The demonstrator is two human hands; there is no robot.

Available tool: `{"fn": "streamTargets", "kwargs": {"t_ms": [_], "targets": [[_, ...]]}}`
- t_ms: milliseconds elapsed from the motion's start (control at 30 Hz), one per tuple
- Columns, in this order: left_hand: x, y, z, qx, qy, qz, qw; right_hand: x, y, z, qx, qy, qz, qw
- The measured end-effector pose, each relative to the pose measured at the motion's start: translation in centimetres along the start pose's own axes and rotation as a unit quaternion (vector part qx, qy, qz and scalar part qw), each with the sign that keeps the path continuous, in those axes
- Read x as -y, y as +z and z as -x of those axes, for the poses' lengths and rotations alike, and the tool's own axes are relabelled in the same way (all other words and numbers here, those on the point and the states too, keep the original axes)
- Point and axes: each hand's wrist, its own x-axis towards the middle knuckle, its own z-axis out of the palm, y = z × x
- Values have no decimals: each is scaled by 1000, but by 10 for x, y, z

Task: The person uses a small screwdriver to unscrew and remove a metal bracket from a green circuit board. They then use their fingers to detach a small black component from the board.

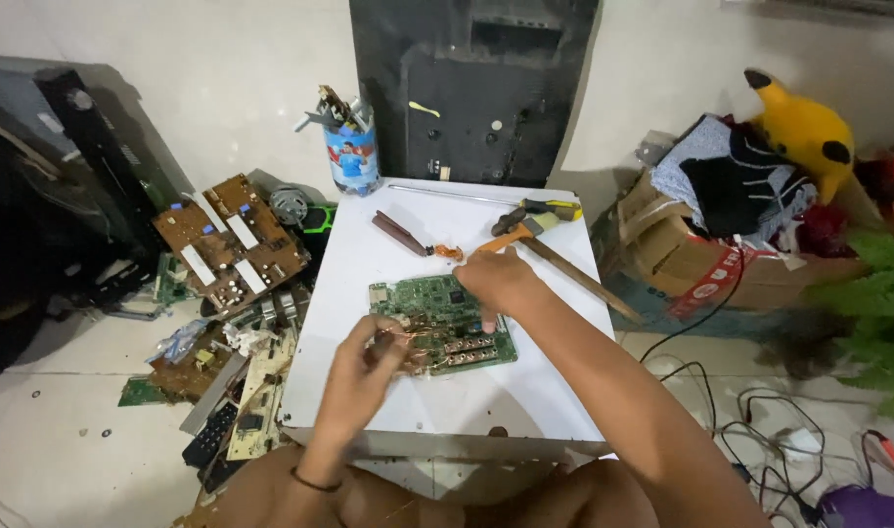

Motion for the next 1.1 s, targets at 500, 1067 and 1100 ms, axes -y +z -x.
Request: {"fn": "streamTargets", "kwargs": {"t_ms": [500, 1067, 1100], "targets": [[-63, -140, -59, 94, -103, -154, 978, 49, -5, 14, -125, 130, 23, 983], [-1, 15, -10, 17, 268, -279, 922, 33, -2, -97, 113, 284, -74, 949], [7, 34, -14, 87, 339, -329, 877, 37, -9, -90, 107, 289, -91, 947]]}}
